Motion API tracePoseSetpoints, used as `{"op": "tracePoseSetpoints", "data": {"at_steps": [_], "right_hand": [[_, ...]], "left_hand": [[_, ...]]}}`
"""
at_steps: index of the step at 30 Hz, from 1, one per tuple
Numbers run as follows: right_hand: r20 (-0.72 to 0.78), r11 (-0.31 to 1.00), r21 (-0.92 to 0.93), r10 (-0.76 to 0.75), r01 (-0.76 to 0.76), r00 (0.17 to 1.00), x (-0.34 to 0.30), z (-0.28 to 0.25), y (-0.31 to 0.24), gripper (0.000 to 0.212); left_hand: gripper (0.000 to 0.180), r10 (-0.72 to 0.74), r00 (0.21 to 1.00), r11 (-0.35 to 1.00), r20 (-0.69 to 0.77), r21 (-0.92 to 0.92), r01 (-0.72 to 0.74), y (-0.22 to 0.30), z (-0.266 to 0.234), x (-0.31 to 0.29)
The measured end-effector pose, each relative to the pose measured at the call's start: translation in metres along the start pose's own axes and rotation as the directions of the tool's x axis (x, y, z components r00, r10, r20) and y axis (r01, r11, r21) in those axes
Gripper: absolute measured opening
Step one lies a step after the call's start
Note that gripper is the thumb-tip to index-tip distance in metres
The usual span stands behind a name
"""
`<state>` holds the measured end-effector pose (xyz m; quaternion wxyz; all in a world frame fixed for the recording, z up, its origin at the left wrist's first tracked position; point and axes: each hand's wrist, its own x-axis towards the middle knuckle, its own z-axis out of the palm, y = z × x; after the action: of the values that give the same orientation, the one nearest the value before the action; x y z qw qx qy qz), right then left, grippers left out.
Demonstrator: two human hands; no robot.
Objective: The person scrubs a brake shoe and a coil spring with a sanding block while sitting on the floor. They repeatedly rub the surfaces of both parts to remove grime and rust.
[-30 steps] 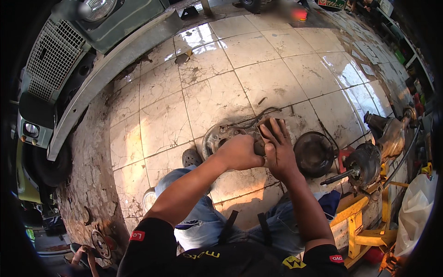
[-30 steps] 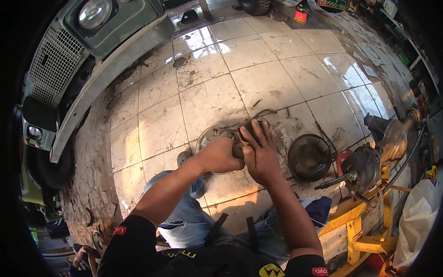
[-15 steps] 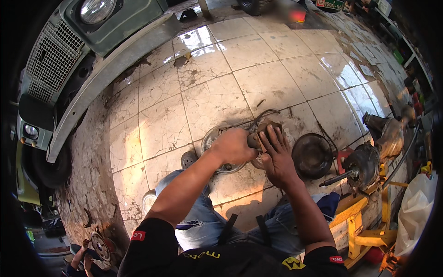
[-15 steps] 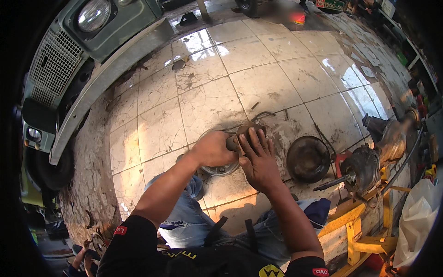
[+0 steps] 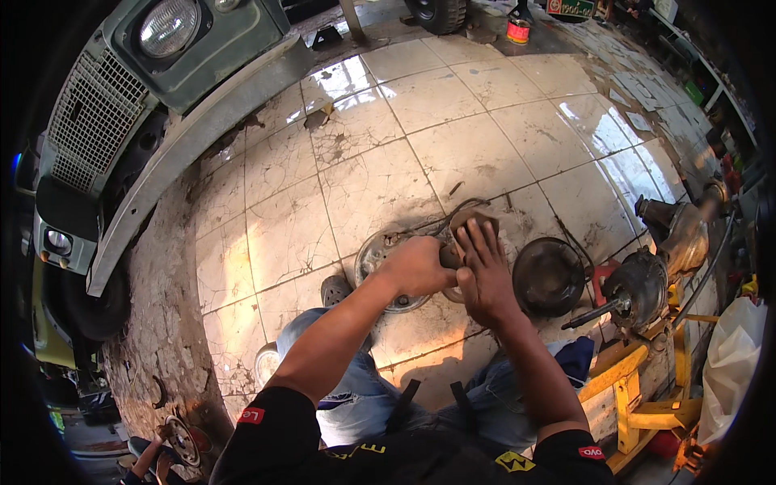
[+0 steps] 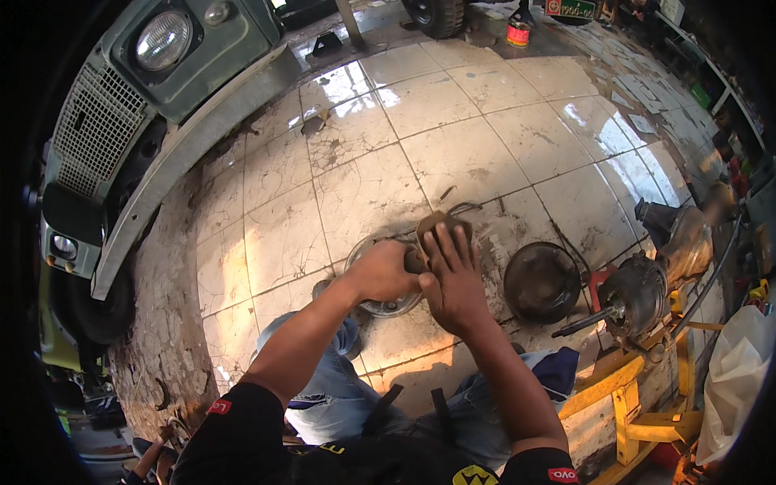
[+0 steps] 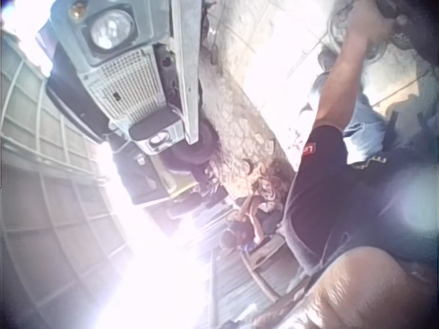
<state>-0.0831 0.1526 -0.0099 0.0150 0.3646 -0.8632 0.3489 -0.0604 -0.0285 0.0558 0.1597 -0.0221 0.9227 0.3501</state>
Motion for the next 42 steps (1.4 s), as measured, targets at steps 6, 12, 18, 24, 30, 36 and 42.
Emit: {"op": "tracePoseSetpoints", "data": {"at_steps": [6,12,18,24,30,36,42], "right_hand": [[-0.011,0.999,0.022,0.026,-0.025,1.000,0.014,-0.003,0.002,0.060],[-0.018,0.999,-0.035,-0.008,0.007,1.000,0.003,-0.001,0.005,0.057],[-0.029,0.997,-0.007,0.079,-0.080,0.996,0.003,-0.008,-0.001,0.057],[-0.085,0.996,0.020,0.091,-0.089,0.992,0.008,0.002,0.006,0.057],[-0.087,0.997,0.056,0.050,-0.045,0.995,0.015,0.005,0.008,0.055],[-0.058,0.994,0.059,0.095,-0.092,0.994,0.019,0.008,0.010,0.056],[0.017,0.679,0.709,0.253,-0.190,0.967,0.020,-0.010,-0.002,0.050]], "left_hand": [[0.053,-0.120,0.993,0.991,-0.001,0.061,0.120,0.002,0.002,0.009],[0.048,-0.123,0.989,0.990,-0.086,0.065,0.129,0.000,0.008,0.016],[0.044,-0.049,0.988,0.999,-0.147,0.002,0.050,-0.004,0.015,0.016],[0.042,-0.149,0.985,0.988,-0.091,0.014,0.151,0.005,0.016,0.012],[0.039,-0.154,0.984,0.987,-0.091,-0.061,0.149,0.005,0.007,0.008],[0.038,-0.146,0.989,0.986,0.001,0.085,0.146,0.001,0.008,0.009],[0.039,-0.076,0.997,0.997,0.027,0.030,0.075,-0.006,0.010,0.008]]}}
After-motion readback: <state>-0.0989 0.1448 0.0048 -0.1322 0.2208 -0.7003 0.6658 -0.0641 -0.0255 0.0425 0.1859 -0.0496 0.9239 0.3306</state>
